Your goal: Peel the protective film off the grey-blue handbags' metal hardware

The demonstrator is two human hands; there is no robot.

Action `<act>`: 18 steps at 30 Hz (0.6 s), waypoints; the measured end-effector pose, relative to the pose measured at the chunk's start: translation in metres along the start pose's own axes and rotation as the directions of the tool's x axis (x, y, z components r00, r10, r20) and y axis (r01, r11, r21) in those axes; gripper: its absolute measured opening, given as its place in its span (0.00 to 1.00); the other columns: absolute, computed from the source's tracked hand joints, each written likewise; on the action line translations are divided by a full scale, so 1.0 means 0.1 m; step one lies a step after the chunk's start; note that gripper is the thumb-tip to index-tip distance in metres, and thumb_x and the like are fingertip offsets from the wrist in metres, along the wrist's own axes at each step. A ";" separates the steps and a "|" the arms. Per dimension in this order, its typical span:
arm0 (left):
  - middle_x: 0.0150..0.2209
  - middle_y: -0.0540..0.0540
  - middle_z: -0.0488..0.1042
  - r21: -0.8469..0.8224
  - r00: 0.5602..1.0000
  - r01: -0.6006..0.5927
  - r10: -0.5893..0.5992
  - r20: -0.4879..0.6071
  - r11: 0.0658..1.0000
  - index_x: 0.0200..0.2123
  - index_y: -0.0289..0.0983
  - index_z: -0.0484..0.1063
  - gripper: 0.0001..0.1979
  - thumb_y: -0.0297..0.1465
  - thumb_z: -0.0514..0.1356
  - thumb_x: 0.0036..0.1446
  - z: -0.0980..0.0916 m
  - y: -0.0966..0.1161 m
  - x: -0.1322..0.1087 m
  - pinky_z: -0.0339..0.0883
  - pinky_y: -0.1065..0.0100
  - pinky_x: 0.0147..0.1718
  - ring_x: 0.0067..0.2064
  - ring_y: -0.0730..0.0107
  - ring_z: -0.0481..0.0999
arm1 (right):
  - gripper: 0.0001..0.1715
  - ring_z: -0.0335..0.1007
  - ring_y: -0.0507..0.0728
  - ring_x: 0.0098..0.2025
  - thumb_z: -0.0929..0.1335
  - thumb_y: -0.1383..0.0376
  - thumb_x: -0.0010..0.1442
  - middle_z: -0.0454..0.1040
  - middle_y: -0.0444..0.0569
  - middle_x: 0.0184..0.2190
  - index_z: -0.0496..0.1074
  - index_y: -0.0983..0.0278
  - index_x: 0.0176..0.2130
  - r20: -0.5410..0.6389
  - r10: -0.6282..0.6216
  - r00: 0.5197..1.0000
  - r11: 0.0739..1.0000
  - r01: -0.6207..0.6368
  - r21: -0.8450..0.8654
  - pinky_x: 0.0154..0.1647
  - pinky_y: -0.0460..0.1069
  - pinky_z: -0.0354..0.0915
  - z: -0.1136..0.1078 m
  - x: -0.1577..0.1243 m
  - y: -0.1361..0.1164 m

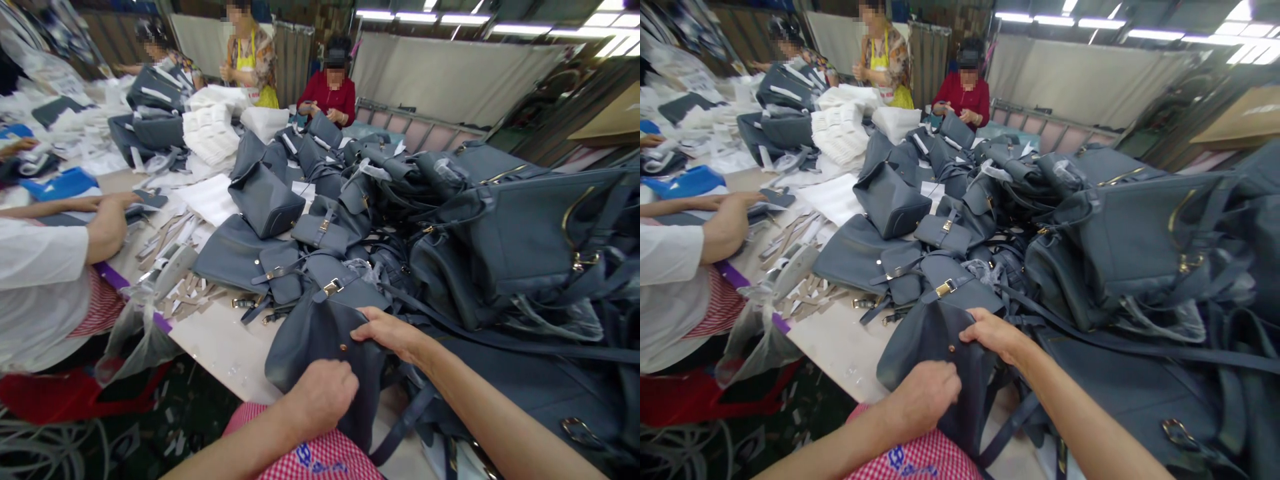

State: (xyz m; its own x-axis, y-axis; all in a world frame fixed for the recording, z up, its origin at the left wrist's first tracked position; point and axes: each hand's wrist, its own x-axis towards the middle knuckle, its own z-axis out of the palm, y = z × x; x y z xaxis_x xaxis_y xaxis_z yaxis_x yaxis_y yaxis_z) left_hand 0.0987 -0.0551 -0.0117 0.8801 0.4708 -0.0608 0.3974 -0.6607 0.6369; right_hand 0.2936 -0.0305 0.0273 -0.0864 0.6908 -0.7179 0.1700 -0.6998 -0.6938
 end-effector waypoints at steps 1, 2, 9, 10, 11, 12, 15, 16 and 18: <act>0.31 0.44 0.74 0.047 0.996 -0.040 0.036 0.085 0.998 0.29 0.37 0.71 0.04 0.27 0.59 0.57 -0.03 -0.03 -0.10 0.67 0.62 0.36 0.34 0.59 0.73 | 0.15 0.74 0.54 0.23 0.66 0.69 0.41 0.77 0.42 0.22 0.71 0.62 0.33 0.001 -0.007 1.000 1.000 0.007 -0.014 0.26 0.46 0.69 0.00 0.00 -0.01; 0.29 0.44 0.74 0.094 0.988 -0.051 0.037 0.148 0.994 0.27 0.37 0.71 0.07 0.31 0.60 0.57 -0.08 -0.09 -0.20 0.68 0.63 0.34 0.33 0.60 0.73 | 0.16 0.75 0.55 0.25 0.66 0.68 0.42 0.78 0.43 0.24 0.71 0.62 0.35 0.006 -0.021 1.000 0.999 0.021 -0.034 0.28 0.47 0.70 -0.01 -0.01 -0.02; 0.39 0.44 0.78 0.112 0.891 0.443 -0.423 -0.163 0.889 0.42 0.39 0.73 0.14 0.24 0.51 0.57 -0.63 -0.78 -0.89 0.68 0.62 0.45 0.43 0.60 0.76 | 0.22 0.72 0.67 0.52 0.68 0.61 0.52 0.78 0.57 0.48 0.73 0.64 0.47 -0.072 -0.272 0.960 0.905 0.230 -0.357 0.55 0.60 0.64 0.17 -0.27 -0.03; 0.35 0.45 0.78 0.081 0.866 0.482 -0.460 -0.199 0.872 0.38 0.40 0.73 0.12 0.26 0.50 0.58 -0.67 -0.84 -0.92 0.69 0.62 0.42 0.39 0.60 0.77 | 0.25 0.69 0.69 0.56 0.68 0.62 0.53 0.76 0.59 0.52 0.72 0.65 0.50 -0.094 -0.334 0.938 0.862 0.264 -0.433 0.59 0.62 0.61 0.24 -0.30 0.00; 0.32 0.45 0.78 0.041 0.851 0.492 -0.470 -0.234 0.870 0.35 0.40 0.74 0.12 0.28 0.50 0.58 -0.71 -0.89 -0.93 0.70 0.62 0.41 0.37 0.60 0.77 | 0.26 0.66 0.70 0.58 0.68 0.63 0.54 0.73 0.61 0.55 0.70 0.65 0.53 -0.112 -0.405 0.908 0.801 0.293 -0.522 0.61 0.64 0.58 0.32 -0.32 0.04; 0.34 0.44 0.78 -0.011 0.850 0.467 -0.452 -0.272 0.884 0.35 0.40 0.74 0.11 0.30 0.51 0.57 -0.73 -0.91 -0.90 0.71 0.61 0.42 0.38 0.60 0.77 | 0.27 0.64 0.70 0.60 0.67 0.65 0.56 0.71 0.62 0.57 0.69 0.65 0.55 -0.123 -0.482 0.868 0.718 0.310 -0.623 0.61 0.65 0.58 0.40 -0.34 0.07; 0.50 0.41 0.76 -0.215 0.845 0.294 -0.359 -0.396 0.931 0.47 0.41 0.73 0.17 0.32 0.55 0.54 -0.82 -0.89 -0.65 0.69 0.59 0.50 0.51 0.56 0.74 | 0.22 0.68 0.68 0.57 0.63 0.72 0.58 0.69 0.62 0.58 0.71 0.63 0.51 -0.143 -0.648 0.748 0.472 0.247 -0.846 0.54 0.62 0.66 0.61 -0.35 0.13; 0.52 0.40 0.75 -0.295 0.829 0.254 -0.364 -0.424 0.921 0.49 0.41 0.72 0.18 0.35 0.56 0.54 -0.86 -0.86 -0.51 0.69 0.59 0.51 0.52 0.56 0.74 | 0.19 0.71 0.67 0.53 0.63 0.73 0.58 0.70 0.61 0.56 0.72 0.62 0.48 -0.167 -0.664 0.729 0.442 0.203 -0.874 0.50 0.61 0.69 0.67 -0.34 0.14; 0.47 0.40 0.77 -0.446 0.792 0.239 -0.438 -0.424 0.863 0.47 0.39 0.72 0.19 0.43 0.53 0.57 -0.97 -0.82 -0.21 0.72 0.61 0.44 0.48 0.57 0.76 | 0.15 0.75 0.65 0.45 0.64 0.73 0.58 0.75 0.57 0.49 0.73 0.60 0.42 -0.209 -0.672 0.710 0.410 0.123 -0.904 0.42 0.57 0.72 0.79 -0.30 0.15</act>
State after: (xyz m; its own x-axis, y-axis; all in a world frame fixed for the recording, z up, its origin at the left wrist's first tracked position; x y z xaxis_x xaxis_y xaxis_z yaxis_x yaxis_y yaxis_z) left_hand 0.0229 0.0457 0.0120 0.4131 0.9107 -0.0014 0.4369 -0.1968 0.8777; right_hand 0.2215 -0.0762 0.0334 0.0290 0.9991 -0.0316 0.9462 -0.0376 -0.3213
